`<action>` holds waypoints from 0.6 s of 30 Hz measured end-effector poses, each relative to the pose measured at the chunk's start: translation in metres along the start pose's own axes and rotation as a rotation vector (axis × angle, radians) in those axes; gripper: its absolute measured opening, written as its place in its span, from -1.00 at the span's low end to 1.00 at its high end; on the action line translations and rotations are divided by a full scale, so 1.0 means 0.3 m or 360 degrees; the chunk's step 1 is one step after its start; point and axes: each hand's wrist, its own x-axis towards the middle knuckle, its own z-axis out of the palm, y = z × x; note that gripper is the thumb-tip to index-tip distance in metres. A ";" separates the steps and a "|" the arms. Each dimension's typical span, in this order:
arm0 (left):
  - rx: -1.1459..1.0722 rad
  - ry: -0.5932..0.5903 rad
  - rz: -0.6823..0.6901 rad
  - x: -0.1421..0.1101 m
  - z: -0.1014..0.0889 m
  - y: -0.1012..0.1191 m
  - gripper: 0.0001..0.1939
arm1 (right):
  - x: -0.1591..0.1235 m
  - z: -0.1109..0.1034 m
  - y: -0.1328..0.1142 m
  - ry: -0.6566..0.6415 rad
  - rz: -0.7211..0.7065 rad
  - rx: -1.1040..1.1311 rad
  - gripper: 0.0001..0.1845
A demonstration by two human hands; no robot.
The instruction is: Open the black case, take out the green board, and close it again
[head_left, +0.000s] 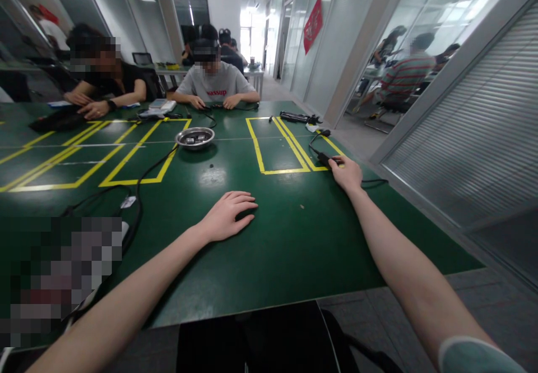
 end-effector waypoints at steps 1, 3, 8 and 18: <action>0.0000 0.0002 0.0001 0.000 0.001 0.000 -0.73 | -0.001 -0.003 -0.002 -0.0002 0.0024 0.0019 -0.63; 0.0001 0.0010 0.0003 -0.001 0.001 -0.001 -0.73 | -0.006 -0.010 -0.006 0.0001 0.0048 0.0041 -0.60; 0.0001 0.0009 0.0009 0.000 0.003 -0.002 -0.73 | -0.026 -0.028 -0.019 -0.0018 -0.0137 0.0000 -0.43; 0.0015 -0.0021 0.0006 0.000 0.006 -0.006 -0.73 | -0.017 -0.015 -0.009 0.0036 -0.0020 -0.0035 -0.43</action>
